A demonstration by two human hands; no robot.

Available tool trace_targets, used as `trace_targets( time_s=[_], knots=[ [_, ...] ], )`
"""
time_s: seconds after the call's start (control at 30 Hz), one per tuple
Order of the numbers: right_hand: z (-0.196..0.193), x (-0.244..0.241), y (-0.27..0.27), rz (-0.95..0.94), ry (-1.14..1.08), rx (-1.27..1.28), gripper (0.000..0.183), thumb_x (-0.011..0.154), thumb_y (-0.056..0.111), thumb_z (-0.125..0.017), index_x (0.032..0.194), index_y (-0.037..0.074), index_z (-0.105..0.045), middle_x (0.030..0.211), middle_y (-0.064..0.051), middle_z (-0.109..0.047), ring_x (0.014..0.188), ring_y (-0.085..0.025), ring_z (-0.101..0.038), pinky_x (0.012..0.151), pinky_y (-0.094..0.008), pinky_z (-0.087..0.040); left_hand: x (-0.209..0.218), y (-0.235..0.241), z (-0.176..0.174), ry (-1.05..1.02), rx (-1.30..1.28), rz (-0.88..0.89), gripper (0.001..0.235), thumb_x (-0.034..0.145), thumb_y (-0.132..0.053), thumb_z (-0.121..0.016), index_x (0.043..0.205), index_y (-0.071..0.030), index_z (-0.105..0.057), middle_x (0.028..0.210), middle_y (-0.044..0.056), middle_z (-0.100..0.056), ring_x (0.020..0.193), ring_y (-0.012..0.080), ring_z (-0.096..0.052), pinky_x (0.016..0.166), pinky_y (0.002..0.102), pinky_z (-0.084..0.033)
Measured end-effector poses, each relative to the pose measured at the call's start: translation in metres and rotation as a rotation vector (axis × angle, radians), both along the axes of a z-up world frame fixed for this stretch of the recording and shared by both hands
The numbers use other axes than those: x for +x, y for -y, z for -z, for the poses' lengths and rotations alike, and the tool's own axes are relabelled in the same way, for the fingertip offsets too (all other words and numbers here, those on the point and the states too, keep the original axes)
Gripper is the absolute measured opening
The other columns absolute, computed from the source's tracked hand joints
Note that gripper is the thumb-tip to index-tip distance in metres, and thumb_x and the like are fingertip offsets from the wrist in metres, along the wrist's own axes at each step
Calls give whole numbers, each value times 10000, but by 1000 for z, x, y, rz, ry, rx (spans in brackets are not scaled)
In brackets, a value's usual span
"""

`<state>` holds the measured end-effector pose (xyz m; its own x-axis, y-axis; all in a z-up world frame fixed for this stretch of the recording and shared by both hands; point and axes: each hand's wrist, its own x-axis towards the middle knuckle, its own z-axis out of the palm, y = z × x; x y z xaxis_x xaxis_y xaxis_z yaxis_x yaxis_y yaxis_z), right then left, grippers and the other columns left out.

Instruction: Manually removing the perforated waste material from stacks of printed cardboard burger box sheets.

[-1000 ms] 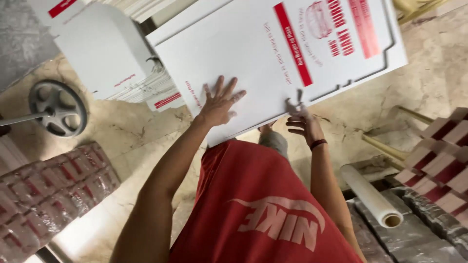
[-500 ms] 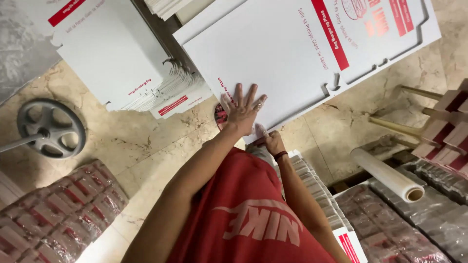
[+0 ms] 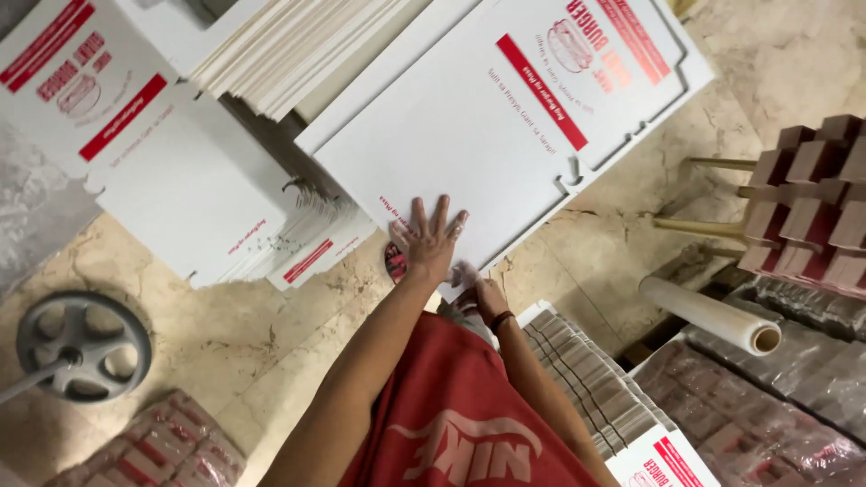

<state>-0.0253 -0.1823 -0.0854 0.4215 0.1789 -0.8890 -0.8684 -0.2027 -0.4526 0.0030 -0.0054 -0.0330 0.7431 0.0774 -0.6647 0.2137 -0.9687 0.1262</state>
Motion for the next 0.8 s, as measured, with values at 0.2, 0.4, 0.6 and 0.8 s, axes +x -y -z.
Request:
trace_targets(
  time_s=[0.2,0.4,0.6,0.8],
  knots=[
    [-1,-21,-3,-96,72,6,529,902,423,-763,751,-82,-717,547,-281,-639,431,-346,-663,432,-438,-561,-18,14,14,-20,40,8,1143,802,49,-669,1640,-381,-22,1713,136,134,1514,552,50,1019,887,-184],
    [-34,-13,-14,-271,281,-41,627,955,432,-697,498,3,-672,468,-206,-642,337,-263,-603,399,-346,-521,1,2,-3,96,149,-16,1029,912,-2,-610,1617,-446,-5,1723,104,100,1515,544,-60,1001,887,-242],
    [-41,-17,-24,-105,-90,135,360,927,253,-668,870,-102,-649,591,-245,-614,426,-322,-636,407,-426,-567,27,-38,-17,-54,-90,9,1017,808,-49,-764,1626,-349,-240,1726,123,-20,1522,549,-37,1049,813,-315],
    [-67,-5,-47,-246,23,235,460,968,400,-674,815,-28,-605,620,-261,-669,391,-304,-611,350,-370,-472,35,-60,-7,-112,-66,-106,1321,649,-281,-963,1631,-419,-90,1712,101,179,1490,605,117,1020,874,-250]
  ],
)
